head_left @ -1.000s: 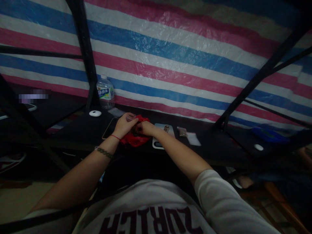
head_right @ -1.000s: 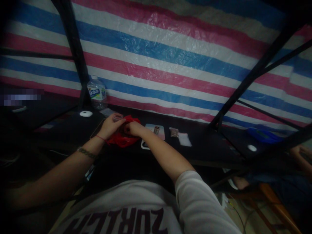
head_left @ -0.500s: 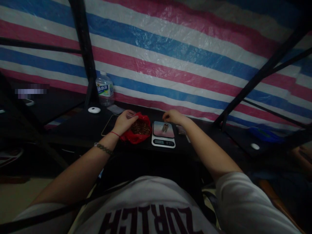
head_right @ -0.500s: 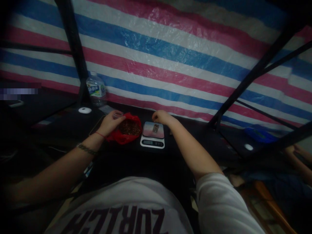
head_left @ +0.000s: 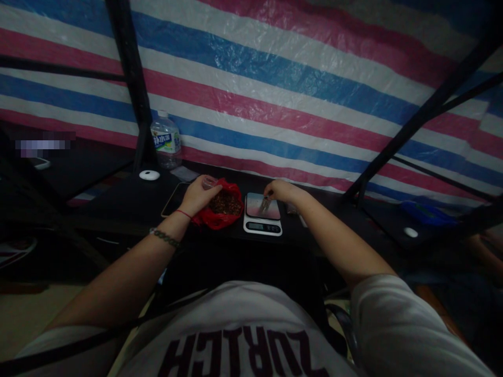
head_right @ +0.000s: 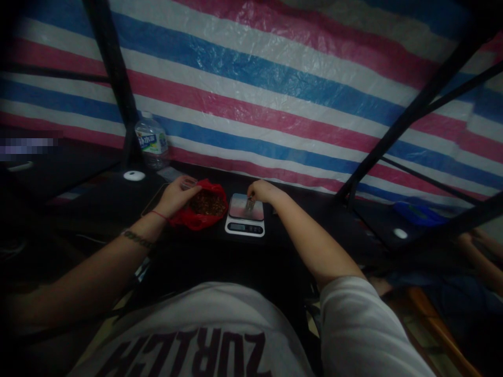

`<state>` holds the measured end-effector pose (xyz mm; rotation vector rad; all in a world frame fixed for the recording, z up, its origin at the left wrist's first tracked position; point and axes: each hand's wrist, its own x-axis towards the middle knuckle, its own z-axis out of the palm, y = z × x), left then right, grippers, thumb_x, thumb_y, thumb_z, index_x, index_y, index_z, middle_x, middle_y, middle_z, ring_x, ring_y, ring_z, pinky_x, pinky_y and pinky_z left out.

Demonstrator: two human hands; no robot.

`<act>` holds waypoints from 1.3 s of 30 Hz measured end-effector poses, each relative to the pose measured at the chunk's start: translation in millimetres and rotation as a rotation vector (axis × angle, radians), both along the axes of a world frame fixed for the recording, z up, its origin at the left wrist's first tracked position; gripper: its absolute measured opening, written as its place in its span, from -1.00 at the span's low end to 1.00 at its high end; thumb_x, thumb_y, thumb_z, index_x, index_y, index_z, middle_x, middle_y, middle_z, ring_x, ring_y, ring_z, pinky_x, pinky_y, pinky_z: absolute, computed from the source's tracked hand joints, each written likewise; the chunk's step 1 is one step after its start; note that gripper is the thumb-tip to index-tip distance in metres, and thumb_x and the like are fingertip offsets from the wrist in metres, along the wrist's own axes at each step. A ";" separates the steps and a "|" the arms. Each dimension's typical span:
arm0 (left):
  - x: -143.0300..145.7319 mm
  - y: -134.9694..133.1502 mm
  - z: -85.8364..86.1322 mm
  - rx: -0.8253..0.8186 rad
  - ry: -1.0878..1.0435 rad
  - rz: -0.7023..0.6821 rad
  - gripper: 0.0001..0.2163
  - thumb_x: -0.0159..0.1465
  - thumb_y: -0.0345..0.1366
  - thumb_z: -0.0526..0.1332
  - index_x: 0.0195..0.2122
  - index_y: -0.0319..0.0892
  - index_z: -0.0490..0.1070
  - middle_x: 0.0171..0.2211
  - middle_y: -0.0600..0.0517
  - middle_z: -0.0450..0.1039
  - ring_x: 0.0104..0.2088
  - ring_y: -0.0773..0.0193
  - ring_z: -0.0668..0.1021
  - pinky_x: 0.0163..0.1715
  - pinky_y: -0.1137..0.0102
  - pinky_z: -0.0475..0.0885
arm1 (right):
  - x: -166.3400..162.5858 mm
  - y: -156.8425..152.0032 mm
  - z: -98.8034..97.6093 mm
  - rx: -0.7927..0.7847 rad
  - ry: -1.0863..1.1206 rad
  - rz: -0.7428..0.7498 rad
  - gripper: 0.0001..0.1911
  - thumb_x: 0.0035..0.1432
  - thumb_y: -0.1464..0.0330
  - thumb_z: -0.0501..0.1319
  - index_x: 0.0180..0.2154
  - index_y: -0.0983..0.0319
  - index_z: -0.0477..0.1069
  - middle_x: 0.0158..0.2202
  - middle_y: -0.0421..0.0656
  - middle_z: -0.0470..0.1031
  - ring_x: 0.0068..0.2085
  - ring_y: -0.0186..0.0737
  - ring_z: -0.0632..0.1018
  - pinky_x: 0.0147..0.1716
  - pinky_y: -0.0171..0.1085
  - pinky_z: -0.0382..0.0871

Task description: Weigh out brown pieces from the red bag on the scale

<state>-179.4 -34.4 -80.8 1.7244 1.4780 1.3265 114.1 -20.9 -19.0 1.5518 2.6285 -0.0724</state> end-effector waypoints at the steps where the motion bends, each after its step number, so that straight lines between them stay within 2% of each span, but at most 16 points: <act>1: -0.3 0.5 -0.5 0.000 -0.001 0.003 -0.61 0.01 0.00 0.29 -0.22 -0.15 0.43 -0.28 -0.01 0.53 -0.27 0.17 0.55 -0.21 0.33 0.41 | 0.0 -1.1 1.2 -0.009 0.005 -0.005 -0.76 -0.01 0.46 0.31 -0.23 0.18 0.59 -0.22 -0.16 0.60 -0.22 -0.20 0.56 -0.29 -0.35 0.30; 7: -1.9 1.4 -1.1 0.011 0.008 -0.012 -0.60 0.02 0.01 0.28 -0.22 -0.15 0.44 -0.29 -0.01 0.54 -0.30 0.18 0.54 -0.23 0.34 0.41 | -4.2 -7.6 7.5 -0.030 0.004 -0.024 -0.76 -0.01 0.45 0.32 -0.22 0.18 0.58 -0.20 -0.15 0.60 -0.22 -0.20 0.56 -0.29 -0.36 0.30; 14: -2.1 1.3 0.2 0.010 0.020 -0.016 -0.62 0.02 -0.01 0.29 -0.23 -0.15 0.44 -0.29 -0.01 0.53 -0.30 0.19 0.54 -0.21 0.34 0.41 | -3.0 -3.9 5.2 -0.027 0.021 0.003 -0.71 -0.02 0.49 0.31 -0.19 0.20 0.56 -0.17 -0.14 0.58 -0.19 -0.19 0.55 -0.26 -0.35 0.30; 23: -3.1 3.2 -3.0 0.029 0.023 -0.014 -0.61 0.03 0.01 0.29 -0.21 -0.14 0.44 -0.27 0.01 0.53 -0.29 0.20 0.54 -0.23 0.36 0.40 | 1.3 -5.2 4.0 -0.086 0.082 0.021 -0.79 -0.01 0.51 0.28 -0.27 0.21 0.57 -0.27 -0.18 0.60 -0.28 -0.26 0.55 -0.30 -0.38 0.28; 31: -2.6 3.8 -2.9 0.019 0.023 -0.006 -0.61 0.02 0.00 0.29 -0.22 -0.14 0.44 -0.29 0.00 0.53 -0.29 0.18 0.54 -0.23 0.34 0.41 | 4.2 -1.8 3.2 -0.073 0.114 -0.002 -0.79 -0.03 0.50 0.30 -0.29 0.22 0.57 -0.27 -0.18 0.59 -0.27 -0.27 0.53 -0.28 -0.38 0.28; 39: -2.4 4.4 -3.0 -0.004 0.029 -0.002 -0.61 0.02 -0.01 0.30 -0.20 -0.15 0.44 -0.27 -0.01 0.53 -0.30 0.19 0.54 -0.23 0.35 0.42 | 6.2 -0.7 -7.1 -0.028 0.275 -0.074 -0.85 0.01 0.51 0.24 -0.31 0.28 0.52 -0.34 -0.16 0.57 -0.34 -0.32 0.52 -0.34 -0.39 0.27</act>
